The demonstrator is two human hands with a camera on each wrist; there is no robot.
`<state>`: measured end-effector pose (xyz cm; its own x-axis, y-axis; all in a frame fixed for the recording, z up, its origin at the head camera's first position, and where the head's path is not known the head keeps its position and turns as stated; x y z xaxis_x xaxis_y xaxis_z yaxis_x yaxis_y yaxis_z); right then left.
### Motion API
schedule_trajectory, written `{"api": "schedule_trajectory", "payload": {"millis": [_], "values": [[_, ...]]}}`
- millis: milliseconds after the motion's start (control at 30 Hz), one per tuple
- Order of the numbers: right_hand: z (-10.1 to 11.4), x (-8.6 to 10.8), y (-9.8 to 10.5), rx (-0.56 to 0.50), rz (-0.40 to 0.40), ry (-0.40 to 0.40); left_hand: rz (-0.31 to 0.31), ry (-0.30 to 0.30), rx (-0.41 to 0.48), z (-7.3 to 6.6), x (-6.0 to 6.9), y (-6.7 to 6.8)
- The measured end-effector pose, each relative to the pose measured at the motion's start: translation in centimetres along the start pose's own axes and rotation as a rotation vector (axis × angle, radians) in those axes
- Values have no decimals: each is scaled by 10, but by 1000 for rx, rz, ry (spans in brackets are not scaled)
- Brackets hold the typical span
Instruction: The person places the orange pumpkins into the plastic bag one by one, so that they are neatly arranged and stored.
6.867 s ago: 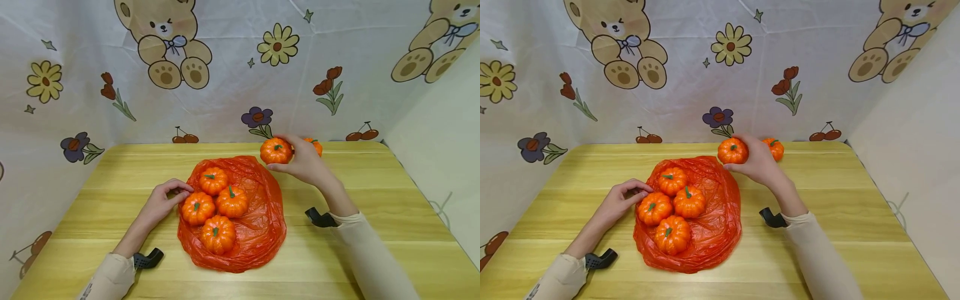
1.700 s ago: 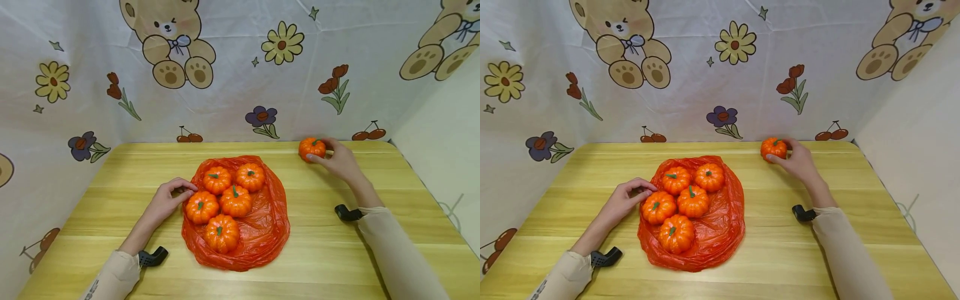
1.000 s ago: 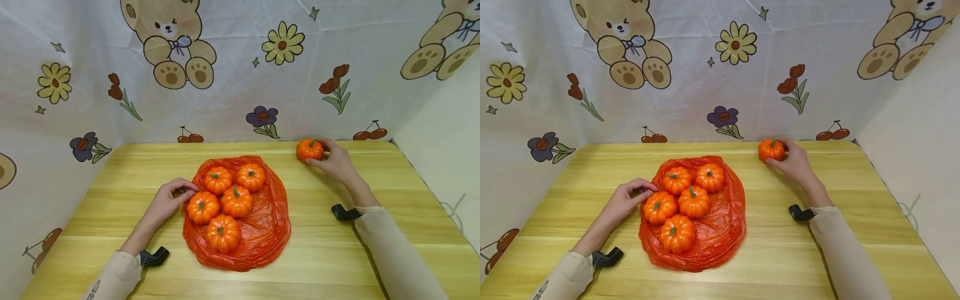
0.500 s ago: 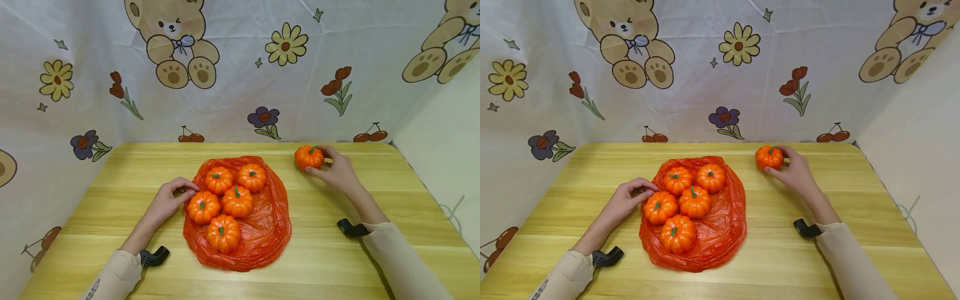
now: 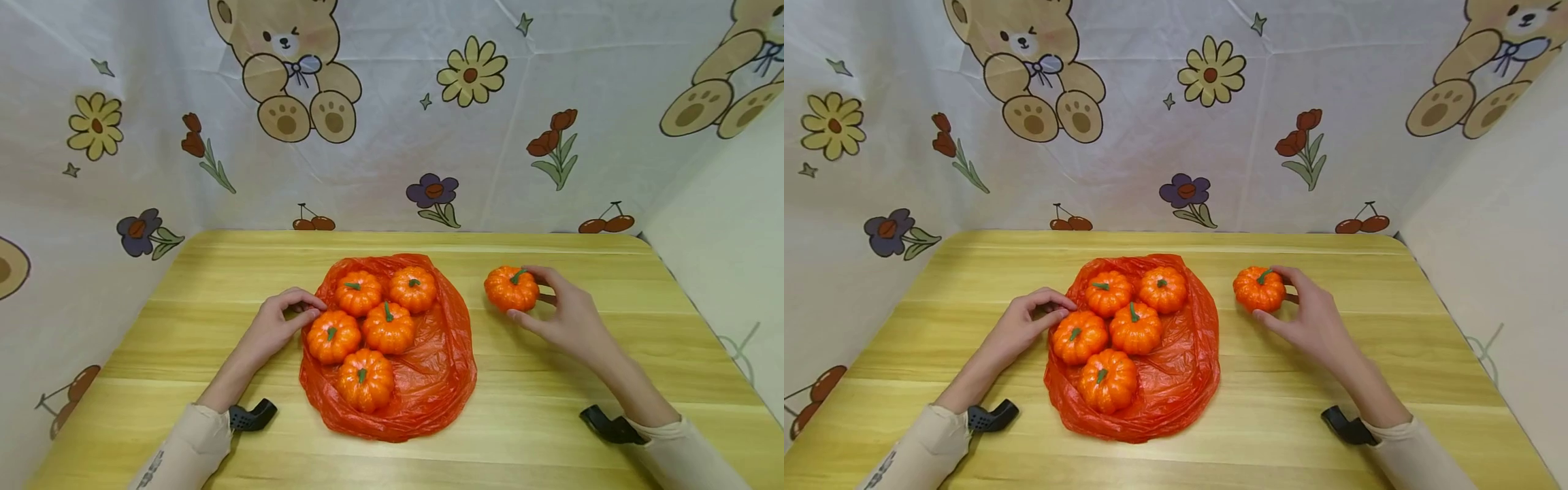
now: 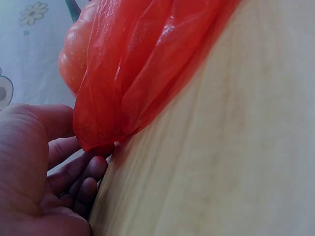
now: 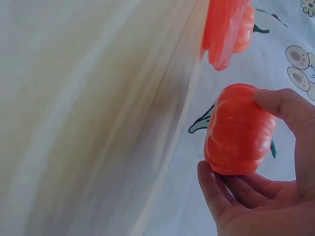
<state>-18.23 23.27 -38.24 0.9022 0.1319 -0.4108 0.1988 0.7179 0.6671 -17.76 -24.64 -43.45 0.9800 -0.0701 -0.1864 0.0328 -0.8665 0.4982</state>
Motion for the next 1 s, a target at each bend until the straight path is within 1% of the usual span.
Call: {"api": "schedule_trajectory", "payload": {"millis": [100, 233, 433, 700, 900, 1000], "values": [[5, 2, -1, -13, -5, 8, -6, -4, -5, 0, 1, 2], [13, 4, -3, -39, 11, 33, 2, 3, -5, 1, 2, 2], [35, 13, -7, -69, 43, 70, 8, 5, -9, -1, 0, 0], [60, 27, -21, -89, 116, 132, 9, -3, -12, -3, -2, -1], [73, 37, -32, -92, 167, 189, 9, -2, -16, -4, -1, 0], [78, 40, -37, -102, 194, 203, 8, -4, -15, -3, -1, 0]]}}
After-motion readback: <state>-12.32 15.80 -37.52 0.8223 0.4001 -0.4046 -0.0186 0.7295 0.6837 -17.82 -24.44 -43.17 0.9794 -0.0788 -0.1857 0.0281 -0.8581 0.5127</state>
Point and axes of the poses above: each hand's wrist, its own x-axis away from the middle knuckle, its own y-axis out of the back of the hand, z = x × y, the point moved 5 cm from there along -x, towards the middle knuckle, and after that the axes turned 9 degrees about -z, right-handed, at the moved point
